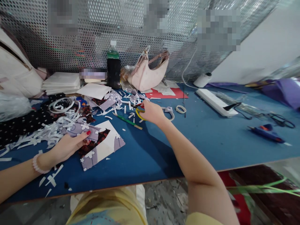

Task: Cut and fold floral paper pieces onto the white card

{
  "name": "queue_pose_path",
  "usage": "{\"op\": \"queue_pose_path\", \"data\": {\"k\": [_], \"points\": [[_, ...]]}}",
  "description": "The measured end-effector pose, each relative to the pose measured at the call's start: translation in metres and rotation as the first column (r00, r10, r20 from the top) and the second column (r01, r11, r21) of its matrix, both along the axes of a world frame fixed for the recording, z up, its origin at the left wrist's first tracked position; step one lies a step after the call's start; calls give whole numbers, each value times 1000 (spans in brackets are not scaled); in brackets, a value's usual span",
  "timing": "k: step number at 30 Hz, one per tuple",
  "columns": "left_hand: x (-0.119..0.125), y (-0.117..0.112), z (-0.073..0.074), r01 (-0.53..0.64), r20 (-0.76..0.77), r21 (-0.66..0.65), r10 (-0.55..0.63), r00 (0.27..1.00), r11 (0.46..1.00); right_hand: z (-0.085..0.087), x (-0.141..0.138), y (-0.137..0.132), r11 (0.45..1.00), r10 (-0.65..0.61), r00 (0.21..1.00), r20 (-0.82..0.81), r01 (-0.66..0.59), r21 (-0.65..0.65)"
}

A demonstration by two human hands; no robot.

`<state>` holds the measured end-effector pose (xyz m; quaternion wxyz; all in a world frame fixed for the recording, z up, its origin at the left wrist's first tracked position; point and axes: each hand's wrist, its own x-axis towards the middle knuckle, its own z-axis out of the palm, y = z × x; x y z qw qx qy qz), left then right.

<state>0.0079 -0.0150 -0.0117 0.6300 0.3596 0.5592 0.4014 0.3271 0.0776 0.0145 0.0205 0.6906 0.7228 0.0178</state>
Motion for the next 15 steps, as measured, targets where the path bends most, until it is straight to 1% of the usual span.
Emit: {"op": "queue_pose_path", "data": {"k": [2,3,5,6,7,8,10,11,12,13,15], "points": [[0,0,0,1,29,-46,0,1000,999,3,-4,-3,997,48,991,-124,-40,67],[1,0,1,1,41,-76,2,999,997,5,-6,-6,993,97,973,-210,-81,83],[4,-1,5,-14,40,-96,18,999,995,9,-14,-13,978,210,904,-371,-198,72],[6,-1,7,-17,40,-96,21,999,995,11,-19,-18,964,255,874,-414,-260,44],[7,-1,9,-17,34,-95,21,999,995,12,-24,-22,954,278,863,-421,-298,20],[8,-1,11,-16,23,-96,19,1000,995,12,-29,-26,952,279,881,-382,-306,-8],[8,-2,12,-13,-9,-94,13,1000,996,11,-36,-30,976,208,958,-196,-217,-23],[7,-2,11,-9,-20,-91,8,1000,996,9,-37,-30,985,171,982,-85,-172,-12],[6,-2,9,-4,-25,-86,2,1000,996,7,-37,-29,990,142,990,5,-142,-3],[4,-2,7,5,-24,-75,-7,1000,997,6,-34,-26,992,127,990,59,-127,-8],[1,-2,2,31,-18,-54,-32,999,998,3,-26,-20,992,120,990,80,-116,-52]]}}
